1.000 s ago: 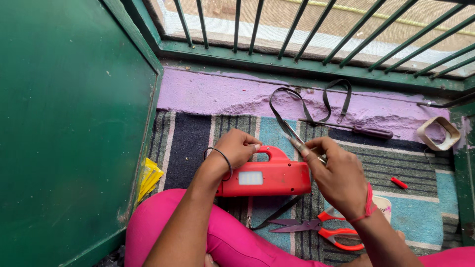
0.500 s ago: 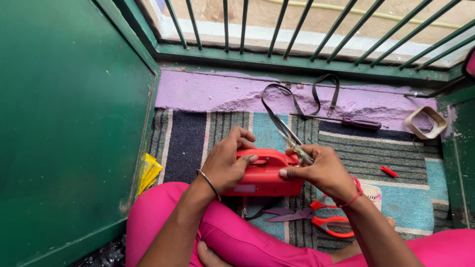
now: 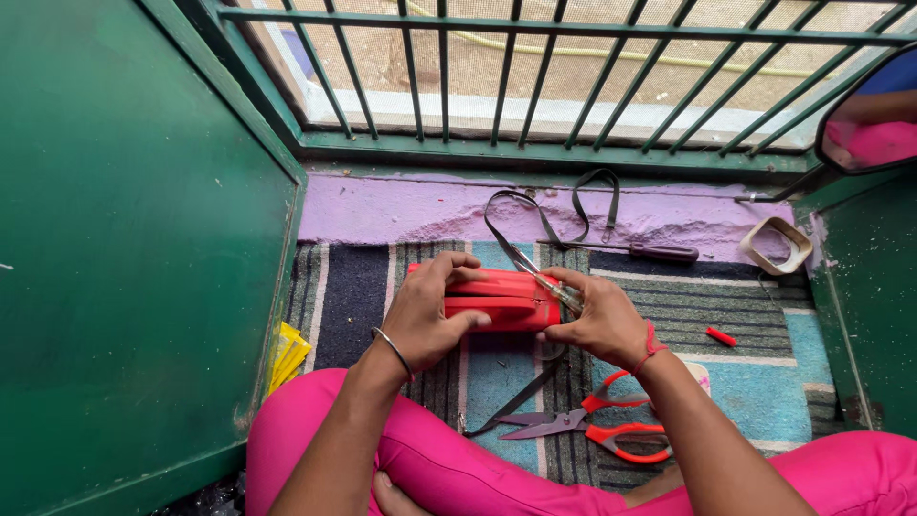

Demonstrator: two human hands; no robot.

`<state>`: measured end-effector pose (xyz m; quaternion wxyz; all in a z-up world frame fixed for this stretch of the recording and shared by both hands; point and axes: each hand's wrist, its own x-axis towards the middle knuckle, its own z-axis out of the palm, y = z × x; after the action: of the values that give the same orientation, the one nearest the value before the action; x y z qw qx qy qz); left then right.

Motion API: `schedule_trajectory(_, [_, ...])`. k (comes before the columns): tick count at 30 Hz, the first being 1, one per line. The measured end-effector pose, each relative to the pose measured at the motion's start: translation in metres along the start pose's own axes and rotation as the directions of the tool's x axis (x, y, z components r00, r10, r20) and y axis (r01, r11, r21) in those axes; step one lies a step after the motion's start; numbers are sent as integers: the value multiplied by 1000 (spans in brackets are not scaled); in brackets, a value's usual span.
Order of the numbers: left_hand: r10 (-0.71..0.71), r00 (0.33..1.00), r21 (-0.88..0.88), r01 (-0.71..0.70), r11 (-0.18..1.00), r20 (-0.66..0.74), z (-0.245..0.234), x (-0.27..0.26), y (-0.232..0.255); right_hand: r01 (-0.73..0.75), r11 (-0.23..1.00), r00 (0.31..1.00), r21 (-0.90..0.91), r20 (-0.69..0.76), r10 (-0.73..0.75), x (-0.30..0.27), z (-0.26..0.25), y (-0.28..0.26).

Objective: The person disassembles a red portable power bank, removes the battery, and reconnects the internal wires. They then reassemble the casing and secure it with a screwdriver.

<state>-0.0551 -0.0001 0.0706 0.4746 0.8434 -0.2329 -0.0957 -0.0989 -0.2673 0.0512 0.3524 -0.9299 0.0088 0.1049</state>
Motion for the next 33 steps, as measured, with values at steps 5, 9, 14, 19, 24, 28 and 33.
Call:
schedule_trajectory(5, [44,999,422,-37,906,-6,-14,3,-10,-69,992,997,108,28,67,3,2,11])
schedule_trajectory(9, [-129,989,462,82,883,72,-29,9,-14,-92,988,996,122,24,90,6,2,11])
schedule_trajectory(14, [-215,969,532,118,838,125,-27,12,-19,-93,937,994,337,91,66,10,5,10])
schedule_trajectory(19, [-92,988,427,30,904,125,-23,12,-32,-101,961,991,257,107,75,11,4,8])
schedule_trajectory(24, [-126,976,417,41,908,179,-25,15,-33,-68,997,996,-25,54,69,10,8,-3])
schedule_trajectory(28, [-117,980,416,40,909,161,-28,9,-25,-58,998,998,-10,19,58,3,8,-13])
schedule_trajectory(33, [-147,982,402,87,911,121,-26,-4,-32,-24,999,999,37,26,23,-1,13,-14])
